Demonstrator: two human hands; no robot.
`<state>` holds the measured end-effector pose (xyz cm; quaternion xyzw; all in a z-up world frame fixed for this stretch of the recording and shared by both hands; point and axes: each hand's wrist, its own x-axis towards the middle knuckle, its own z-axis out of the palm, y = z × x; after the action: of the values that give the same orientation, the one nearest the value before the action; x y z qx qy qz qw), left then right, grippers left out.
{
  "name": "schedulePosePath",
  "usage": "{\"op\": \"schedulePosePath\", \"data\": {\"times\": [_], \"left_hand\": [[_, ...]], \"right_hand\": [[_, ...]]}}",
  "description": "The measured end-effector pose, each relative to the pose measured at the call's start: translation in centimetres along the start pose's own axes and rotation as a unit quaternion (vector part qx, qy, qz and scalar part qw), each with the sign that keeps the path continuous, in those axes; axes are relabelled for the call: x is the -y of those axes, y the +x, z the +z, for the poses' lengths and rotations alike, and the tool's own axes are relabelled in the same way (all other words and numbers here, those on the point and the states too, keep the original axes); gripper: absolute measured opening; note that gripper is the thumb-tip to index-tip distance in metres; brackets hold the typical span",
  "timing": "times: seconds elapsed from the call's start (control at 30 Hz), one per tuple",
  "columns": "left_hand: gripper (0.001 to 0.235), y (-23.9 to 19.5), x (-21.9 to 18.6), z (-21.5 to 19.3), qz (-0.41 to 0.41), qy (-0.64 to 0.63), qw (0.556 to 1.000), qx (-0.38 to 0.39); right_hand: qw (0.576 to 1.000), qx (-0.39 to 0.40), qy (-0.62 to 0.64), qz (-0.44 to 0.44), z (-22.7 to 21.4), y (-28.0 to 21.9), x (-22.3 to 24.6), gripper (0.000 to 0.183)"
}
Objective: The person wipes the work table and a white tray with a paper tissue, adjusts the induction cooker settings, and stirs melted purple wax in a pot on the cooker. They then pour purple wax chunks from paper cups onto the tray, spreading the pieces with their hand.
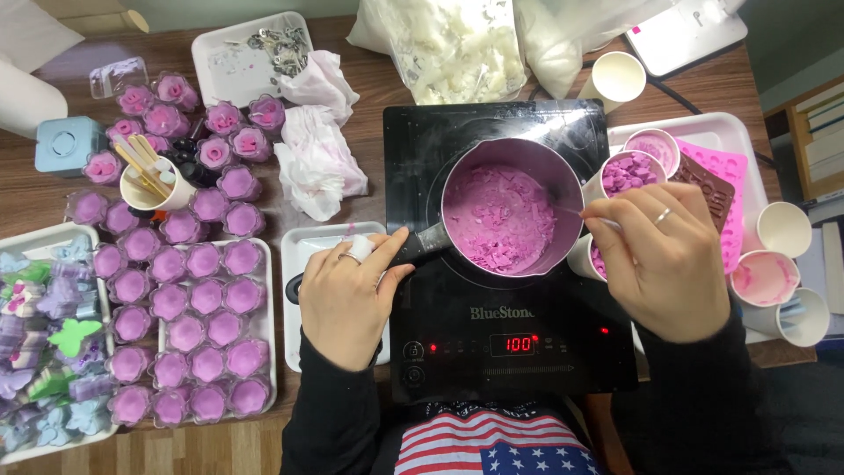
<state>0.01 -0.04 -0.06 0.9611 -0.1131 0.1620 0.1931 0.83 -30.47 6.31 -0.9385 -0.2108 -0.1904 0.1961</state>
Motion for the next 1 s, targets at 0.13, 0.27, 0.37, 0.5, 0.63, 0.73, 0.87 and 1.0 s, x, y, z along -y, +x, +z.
{"op": "schedulePosePath", "data": {"times": [0.13, 0.27, 0.37, 0.5, 0.63, 0.73, 0.87, 1.0], "left_hand": [[0.039, -0.1, 0.0, 0.0, -0.002, 0.006, 1.000, -0.001], [0.039, -0.1, 0.0, 0.1, 0.003, 0.008, 1.000, -0.004], [0.039, -0.1, 0.0, 0.1, 0.006, 0.004, 1.000, -0.007], [0.039, -0.1, 0.1, 0.1, 0.016, -0.004, 1.000, -0.013], [0.039, -0.1, 0.2, 0.1, 0.021, -0.003, 1.000, -0.015], [0.040, 0.0, 0.2, 0.1, 0.015, 0.001, 1.000, -0.010], [0.040, 0.0, 0.2, 0.1, 0.012, 0.004, 1.000, -0.008], [0.040, 0.0, 0.2, 0.0, 0.012, 0.006, 1.000, -0.011]], "right_hand": [[1.000, -0.002, 0.004, 0.029, -0.4, -0.9, 0.6, 0.005], [0.999, -0.001, 0.020, 0.027, -0.6, -1.5, 1.1, 0.007], [0.999, -0.008, 0.021, 0.027, -0.7, -1.5, 1.7, 0.007], [0.998, -0.005, 0.053, 0.035, -0.7, -1.6, 1.9, 0.006], [0.993, 0.004, 0.120, -0.005, -0.5, -1.2, 1.9, 0.006], [0.984, 0.009, 0.174, -0.022, -0.1, -0.8, 1.8, 0.005], [0.975, 0.026, 0.214, -0.044, 1.1, -0.5, 1.1, 0.005], [0.988, -0.011, 0.146, -0.046, 1.8, -0.4, 0.6, 0.006]]}}
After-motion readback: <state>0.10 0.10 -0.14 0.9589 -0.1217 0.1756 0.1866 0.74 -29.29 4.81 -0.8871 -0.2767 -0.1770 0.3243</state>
